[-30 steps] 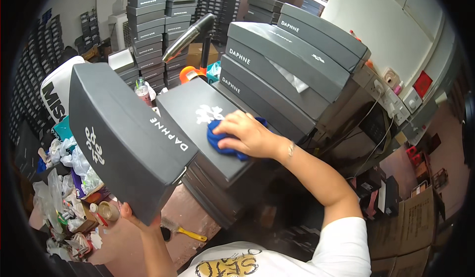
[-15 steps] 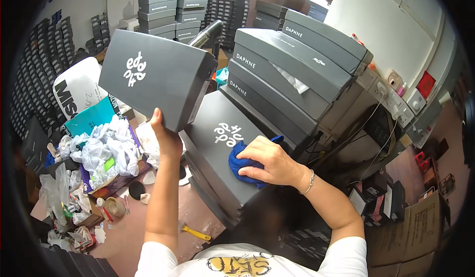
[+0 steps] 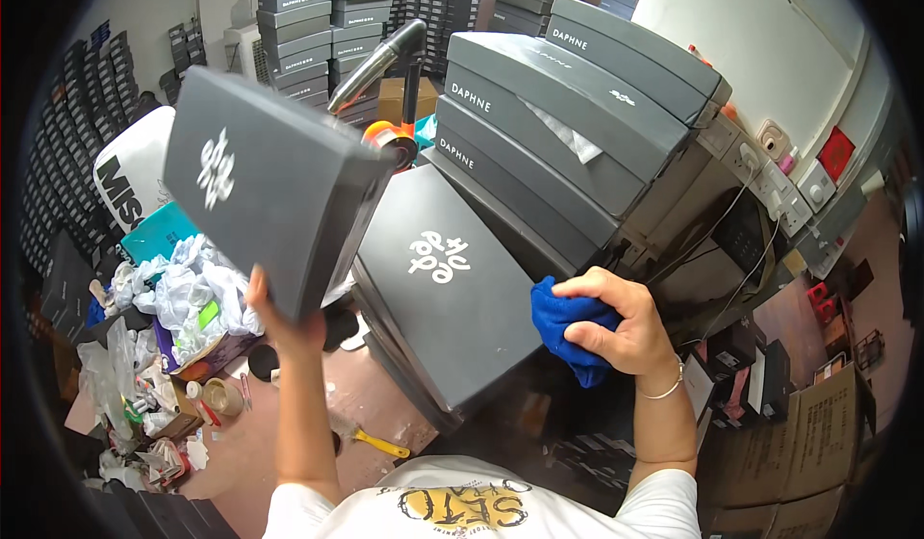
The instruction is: Cleaning a pair of gold high-heeled shoes and packing them into a shoebox.
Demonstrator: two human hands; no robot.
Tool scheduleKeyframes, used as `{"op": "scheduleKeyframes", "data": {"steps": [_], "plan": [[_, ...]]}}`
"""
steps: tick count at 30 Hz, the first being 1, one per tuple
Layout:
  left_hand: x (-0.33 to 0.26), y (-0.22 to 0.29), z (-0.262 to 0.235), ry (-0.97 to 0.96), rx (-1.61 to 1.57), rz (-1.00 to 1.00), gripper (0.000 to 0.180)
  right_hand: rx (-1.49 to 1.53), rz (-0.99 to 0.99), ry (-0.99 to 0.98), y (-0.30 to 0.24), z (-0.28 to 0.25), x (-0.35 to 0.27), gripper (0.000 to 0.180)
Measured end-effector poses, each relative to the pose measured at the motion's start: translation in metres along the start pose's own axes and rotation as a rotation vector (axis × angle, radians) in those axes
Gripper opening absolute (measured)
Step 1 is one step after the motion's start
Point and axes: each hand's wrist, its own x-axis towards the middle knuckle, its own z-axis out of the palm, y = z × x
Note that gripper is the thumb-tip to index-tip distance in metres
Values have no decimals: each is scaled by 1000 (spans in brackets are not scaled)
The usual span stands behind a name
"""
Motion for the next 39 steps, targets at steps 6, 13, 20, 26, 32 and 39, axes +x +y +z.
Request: {"op": "scheduleKeyframes", "data": {"steps": [6, 13, 20, 26, 32, 39], "plan": [[-133, 126, -145, -56, 433, -21, 66, 418, -145, -101, -27, 60, -22, 47], [-297, 224, -218, 489, 821, 9, 77, 166, -168, -496, -23, 275, -58, 28], [-412, 228, -358, 877, 767, -222, 76, -280, -139, -365, 73, 364, -109, 36], [-363, 239, -322, 685, 1984, 135, 69, -431, -426, 438, -55, 176, -60, 40], [-211, 112, -171, -134, 1354, -113, 62, 103, 294, 539, 38, 86, -54, 62], [-105, 4, 16, -166, 559, -676, 122, 207, 243, 566, 48, 140, -65, 45]]}}
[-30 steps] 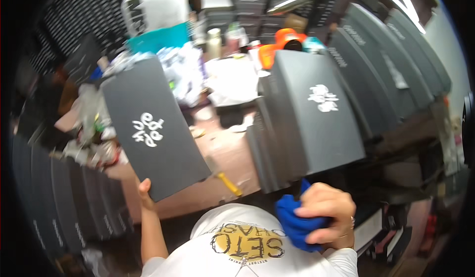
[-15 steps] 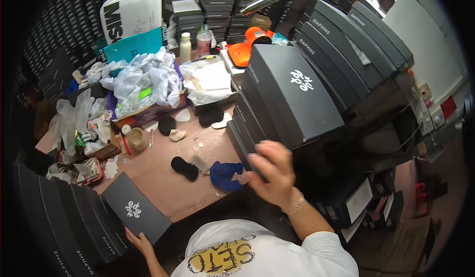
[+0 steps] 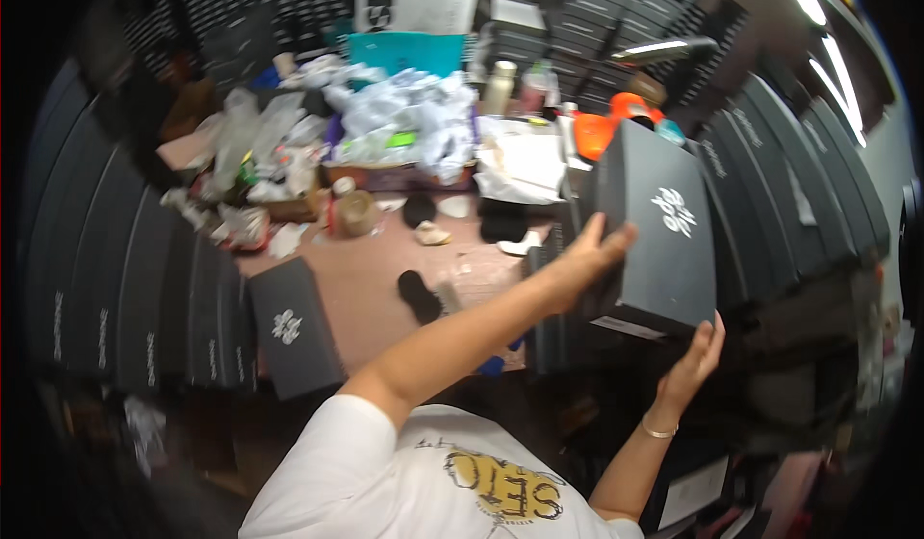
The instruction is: Cleaning a pair of gold high-heeled shoes and packing them into a shoebox.
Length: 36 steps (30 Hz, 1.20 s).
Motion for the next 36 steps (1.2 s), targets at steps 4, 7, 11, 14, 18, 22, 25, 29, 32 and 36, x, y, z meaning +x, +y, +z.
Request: {"op": "scheduleKeyframes", "data": {"steps": [4, 7, 11, 14, 18, 22, 25, 29, 32, 36], "plan": [[-28, 17, -4, -105, -65, 55, 110, -49, -61, 15, -14, 7, -32, 47], [-73, -20, -48, -155, -347, 229, 101, 17, -241, -116, -24, 24, -74, 63], [-171, -60, -116, 195, -236, 289, 104, 223, -131, -581, -37, 65, -107, 85], [-254, -67, -156, 506, -166, 381, 96, 268, -111, -911, -24, 129, -152, 56], [-327, -117, -213, 825, -280, 388, 76, 344, 80, -1238, -21, 214, -225, 51], [-334, -176, -249, 1309, -306, 207, 70, 248, 136, -1468, 43, 280, -284, 42], [-339, -194, -255, 1379, -227, 213, 71, 163, 104, -1535, 48, 296, -273, 35], [-338, -192, -256, 1465, 115, 211, 70, 84, 136, -1366, 87, 330, -227, 27], [-337, -175, -251, 1488, 231, 171, 69, 80, 158, -1488, 83, 372, -212, 28], [-341, -179, -254, 1486, 204, 167, 67, 240, -149, -1374, 84, 478, -236, 39]]}}
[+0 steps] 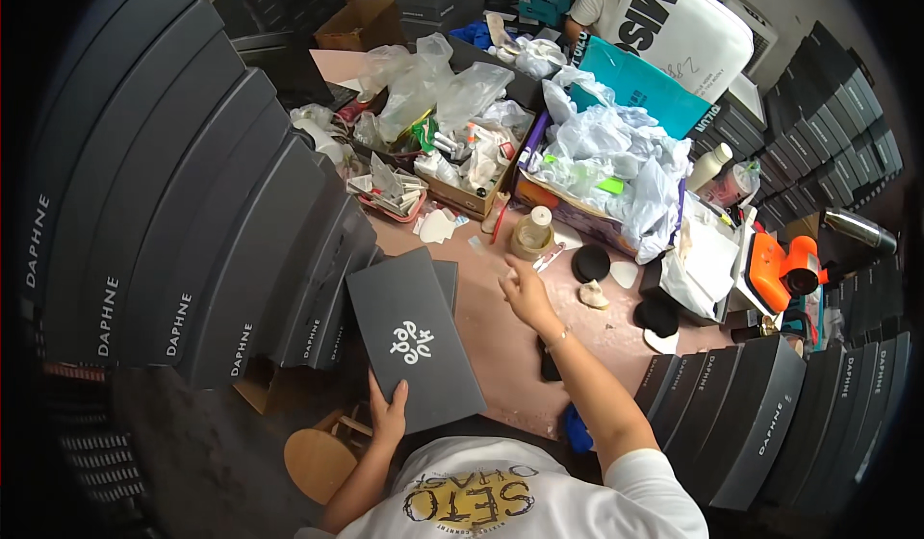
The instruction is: Cleaning a pair of gold high-heeled shoes and packing them into a shoebox.
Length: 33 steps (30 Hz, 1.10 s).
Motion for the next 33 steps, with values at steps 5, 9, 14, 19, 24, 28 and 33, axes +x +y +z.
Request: {"op": "scheduleKeyframes", "data": {"steps": [5, 9, 14, 19, 24, 28, 33], "plan": [[-6, 8, 3, 57, -9, -26, 66, 271, 531, 0, 28, 66, 125, 60], [-3, 10, 8, 32, -50, 0, 67, -158, 383, 251, 148, 101, 171, 50], [-11, 4, 5, 139, 222, 52, 70, 363, 530, 206, 78, 90, 125, 19], [13, 64, 11, 26, 494, 543, 72, 1268, 734, 48, -44, 21, -3, 13], [43, 110, 68, -278, -97, 361, 60, 1646, 705, -187, -113, -26, -81, 12], [54, 95, 77, -622, -345, 142, 22, 1073, 723, -283, -124, -61, -106, 16], [40, 107, 80, -851, -3, 400, 27, 701, 301, -505, -114, -95, -100, 32]]}}
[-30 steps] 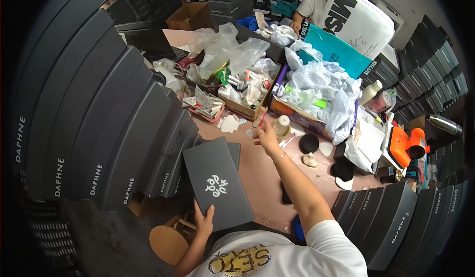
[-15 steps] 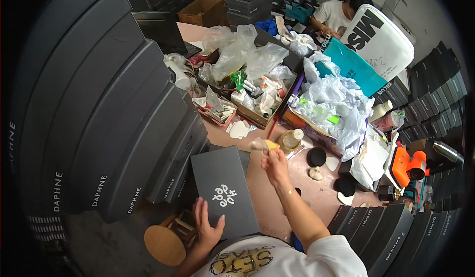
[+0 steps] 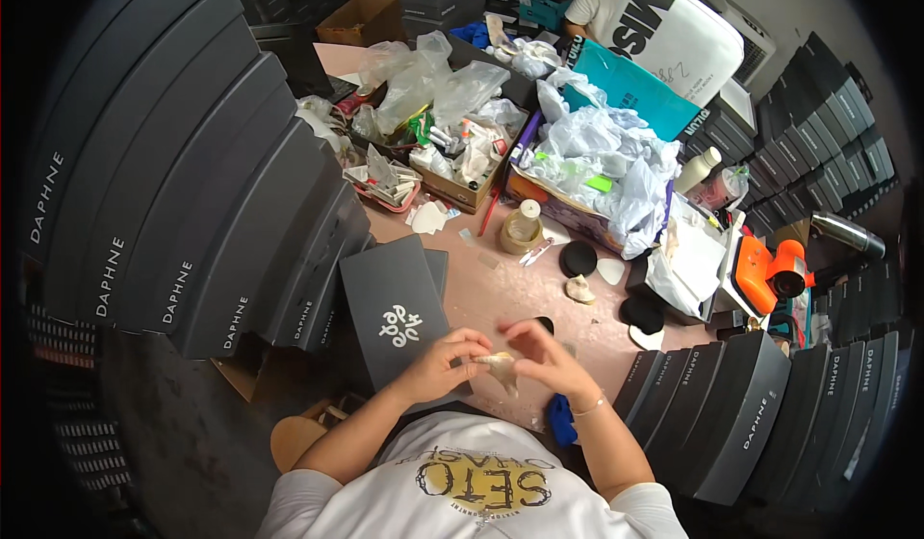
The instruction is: Cleaning a pair of gold high-heeled shoes and packing them into a shoebox.
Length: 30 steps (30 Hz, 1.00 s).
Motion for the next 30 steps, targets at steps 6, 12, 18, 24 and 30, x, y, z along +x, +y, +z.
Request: {"op": "scheduleKeyframes", "data": {"steps": [6, 12, 18, 24, 30], "plan": [[0, 17, 0, 411, 387, -42, 50, 151, 149, 143, 7, 3, 12, 24], [-73, -15, -34, 750, 878, -210, 58, -673, -165, 587, -26, -84, 96, 24], [-106, -72, -9, 924, 364, -365, 70, -1377, -390, 515, -12, -124, 160, 32], [-94, -61, -10, 945, 278, -364, 70, -1303, -444, 613, 34, -132, 180, 43], [-97, -72, -13, 941, 340, -338, 72, -1064, -586, 854, 25, -154, 153, 48]]}}
